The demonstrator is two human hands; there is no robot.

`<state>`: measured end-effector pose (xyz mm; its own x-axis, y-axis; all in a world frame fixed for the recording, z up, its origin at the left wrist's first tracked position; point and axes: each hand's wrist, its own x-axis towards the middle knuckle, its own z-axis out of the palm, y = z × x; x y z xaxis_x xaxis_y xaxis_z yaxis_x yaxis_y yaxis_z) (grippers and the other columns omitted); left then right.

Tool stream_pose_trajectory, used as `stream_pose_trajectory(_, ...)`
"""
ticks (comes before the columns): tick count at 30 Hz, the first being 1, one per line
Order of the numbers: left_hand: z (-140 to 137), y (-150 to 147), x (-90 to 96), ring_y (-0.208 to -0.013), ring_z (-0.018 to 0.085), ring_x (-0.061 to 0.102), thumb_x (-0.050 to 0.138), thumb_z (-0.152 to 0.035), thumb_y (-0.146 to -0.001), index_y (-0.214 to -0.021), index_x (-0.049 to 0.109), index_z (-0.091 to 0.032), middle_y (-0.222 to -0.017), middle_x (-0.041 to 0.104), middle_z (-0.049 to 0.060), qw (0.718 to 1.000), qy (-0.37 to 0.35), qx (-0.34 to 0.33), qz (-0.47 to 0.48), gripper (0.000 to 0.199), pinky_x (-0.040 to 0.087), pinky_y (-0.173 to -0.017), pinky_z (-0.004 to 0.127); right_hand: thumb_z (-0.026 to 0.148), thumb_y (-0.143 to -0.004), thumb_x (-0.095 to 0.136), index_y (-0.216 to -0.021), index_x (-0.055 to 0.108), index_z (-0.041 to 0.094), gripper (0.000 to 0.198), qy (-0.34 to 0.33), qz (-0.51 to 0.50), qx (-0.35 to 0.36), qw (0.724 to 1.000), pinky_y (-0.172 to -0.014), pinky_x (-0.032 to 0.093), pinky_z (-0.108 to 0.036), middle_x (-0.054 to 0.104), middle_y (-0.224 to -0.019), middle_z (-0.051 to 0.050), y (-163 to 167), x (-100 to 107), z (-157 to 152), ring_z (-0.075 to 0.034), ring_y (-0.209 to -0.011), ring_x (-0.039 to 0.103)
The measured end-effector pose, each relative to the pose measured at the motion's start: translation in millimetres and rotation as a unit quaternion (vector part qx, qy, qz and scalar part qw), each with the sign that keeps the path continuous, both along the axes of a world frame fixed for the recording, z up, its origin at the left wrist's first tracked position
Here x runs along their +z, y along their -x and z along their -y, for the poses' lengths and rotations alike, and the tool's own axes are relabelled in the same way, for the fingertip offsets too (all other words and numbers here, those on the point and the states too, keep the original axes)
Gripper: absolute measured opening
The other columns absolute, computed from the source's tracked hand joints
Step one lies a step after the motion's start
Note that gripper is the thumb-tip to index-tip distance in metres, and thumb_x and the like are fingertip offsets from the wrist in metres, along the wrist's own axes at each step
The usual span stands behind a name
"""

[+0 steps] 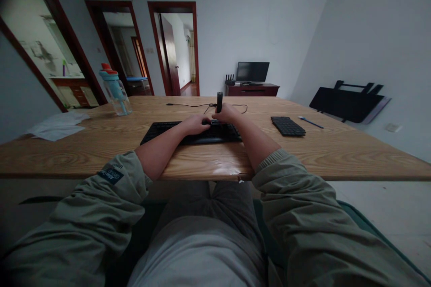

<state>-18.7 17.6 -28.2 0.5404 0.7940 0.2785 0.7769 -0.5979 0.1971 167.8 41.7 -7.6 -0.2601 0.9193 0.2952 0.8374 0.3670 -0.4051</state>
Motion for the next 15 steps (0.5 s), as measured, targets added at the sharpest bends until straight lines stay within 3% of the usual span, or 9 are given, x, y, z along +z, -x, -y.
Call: stream_pose_trajectory(15, 4.6, 1.5, 4.2, -0.098, 0.024, 0.067, 0.055, -0.030, -0.083, -0.109, 0.074, -0.023, -0.109, 0.075, 0.004, 1.000, 0.015, -0.012, 0.000, 0.033, 0.051, -0.089, 0.033, 0.020, -0.074, 0.066, -0.071, 0.062, 0.016, 0.007, 0.022, 0.008, 0.003, 1.000, -0.057, 0.042, -0.027, 0.062, -0.064, -0.003, 5.7, 8.4, 3.7, -0.015, -0.058, 0.054)
